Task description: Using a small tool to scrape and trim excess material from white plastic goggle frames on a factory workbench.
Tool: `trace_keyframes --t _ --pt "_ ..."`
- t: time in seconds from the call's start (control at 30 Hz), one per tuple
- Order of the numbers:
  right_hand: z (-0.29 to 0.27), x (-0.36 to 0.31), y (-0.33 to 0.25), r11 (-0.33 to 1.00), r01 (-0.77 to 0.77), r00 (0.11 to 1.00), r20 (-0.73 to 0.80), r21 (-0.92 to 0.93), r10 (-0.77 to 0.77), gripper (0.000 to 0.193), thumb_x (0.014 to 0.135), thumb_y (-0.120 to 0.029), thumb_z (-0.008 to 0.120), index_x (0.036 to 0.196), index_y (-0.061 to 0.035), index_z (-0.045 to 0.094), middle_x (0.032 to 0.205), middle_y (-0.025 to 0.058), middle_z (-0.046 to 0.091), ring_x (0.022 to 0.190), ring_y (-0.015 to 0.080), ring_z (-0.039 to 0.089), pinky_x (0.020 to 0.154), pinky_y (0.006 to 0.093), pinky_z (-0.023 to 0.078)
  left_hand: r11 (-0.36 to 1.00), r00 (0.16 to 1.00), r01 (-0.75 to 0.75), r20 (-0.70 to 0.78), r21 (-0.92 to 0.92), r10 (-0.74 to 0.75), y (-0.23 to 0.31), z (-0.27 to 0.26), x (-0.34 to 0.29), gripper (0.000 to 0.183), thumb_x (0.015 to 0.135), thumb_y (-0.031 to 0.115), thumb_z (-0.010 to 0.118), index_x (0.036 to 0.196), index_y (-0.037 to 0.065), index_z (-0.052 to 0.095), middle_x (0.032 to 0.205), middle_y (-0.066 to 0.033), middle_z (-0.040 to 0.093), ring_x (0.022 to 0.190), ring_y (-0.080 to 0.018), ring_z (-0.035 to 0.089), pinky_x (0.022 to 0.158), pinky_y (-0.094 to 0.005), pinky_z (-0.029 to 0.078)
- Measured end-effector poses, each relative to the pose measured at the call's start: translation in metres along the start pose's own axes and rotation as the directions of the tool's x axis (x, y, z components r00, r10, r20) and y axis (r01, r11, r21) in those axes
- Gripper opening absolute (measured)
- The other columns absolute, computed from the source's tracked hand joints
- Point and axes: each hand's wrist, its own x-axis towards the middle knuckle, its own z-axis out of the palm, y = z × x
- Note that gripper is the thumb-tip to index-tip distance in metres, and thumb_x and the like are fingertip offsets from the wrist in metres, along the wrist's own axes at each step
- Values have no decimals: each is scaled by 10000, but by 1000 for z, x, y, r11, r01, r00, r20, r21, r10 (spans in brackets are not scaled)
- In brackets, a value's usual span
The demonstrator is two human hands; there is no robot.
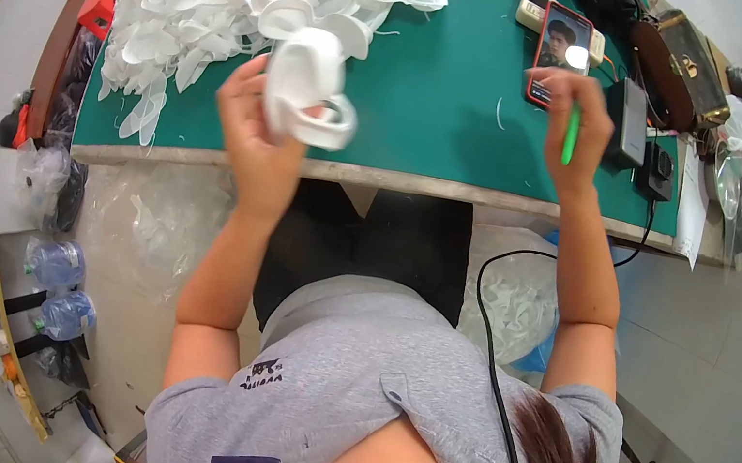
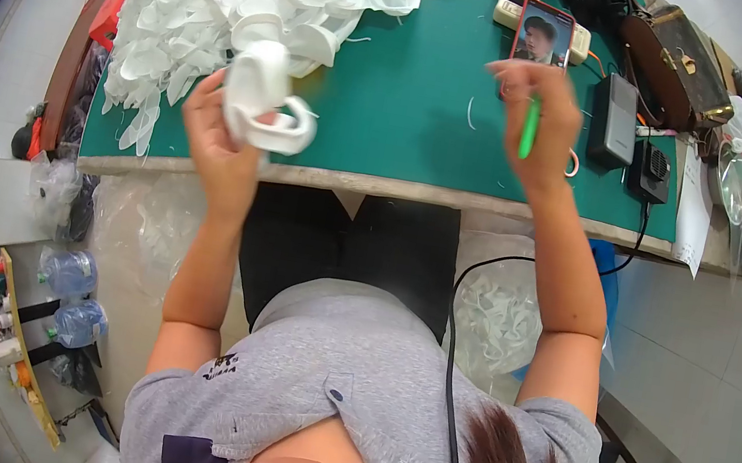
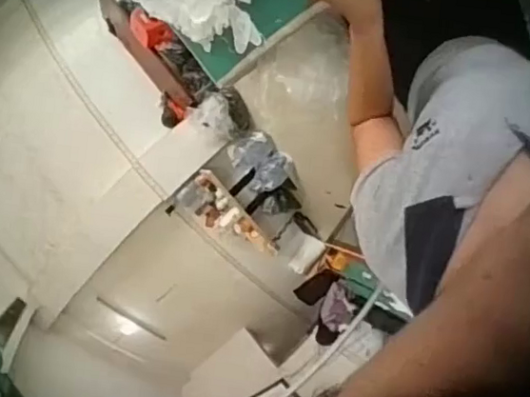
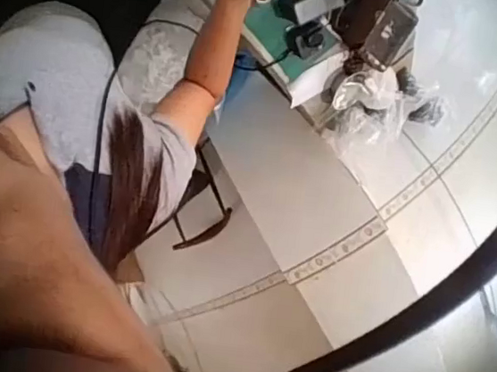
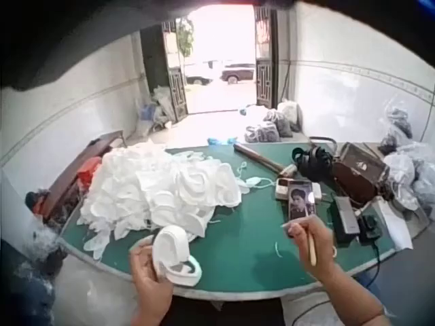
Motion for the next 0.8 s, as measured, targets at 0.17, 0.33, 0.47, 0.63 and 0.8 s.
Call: trace_keyframes --t 0.17,0.33,0.47,0.63,0.8 --pt "61 -28 -63 834 -484 792 539 266 288 150 919 -94 592 970 -39 462 1239 167 542 996 150 620 832 270 498 916 971 231 130 -329 -198 11 53 -17 741 776 -60 678 1373 53 253 1041 -98 554 992 -168 579 868 -298 467" --pt "78 -32 -59 734 -537 826 436 416 357 194 894 -69 623 916 -66 430 1263 184 525 1004 148 597 842 286 497 882 954 295 156 -367 -255 7 63 -14 746 772 -42 699 1367 36 256 1009 -101 573 962 -170 600 836 -284 486" --pt "83 -36 -62 855 -354 925 273 379 263 255 857 -38 661 912 -71 414 1270 194 522 1044 171 580 885 300 486 852 951 308 162 -424 -263 6 68 -5 736 778 -43 677 1378 37 259 1107 -148 569 1023 -194 592 877 -299 485" --pt "72 -39 -60 978 -197 969 166 71 183 321 787 -10 737 872 -63 432 1194 180 571 979 149 569 862 277 473 323 841 541 499 -776 -211 10 61 17 699 809 -39 597 1416 47 261 1280 -194 481 1129 -226 538 984 -358 441" --pt "51 -34 -57 975 -174 983 73 137 166 289 801 -23 733 862 -54 453 1018 117 619 920 128 572 810 261 485 381 777 616 452 -690 -438 -9 61 25 553 865 -29 575 1357 38 331 1199 -163 542 1073 -236 571 969 -391 460"
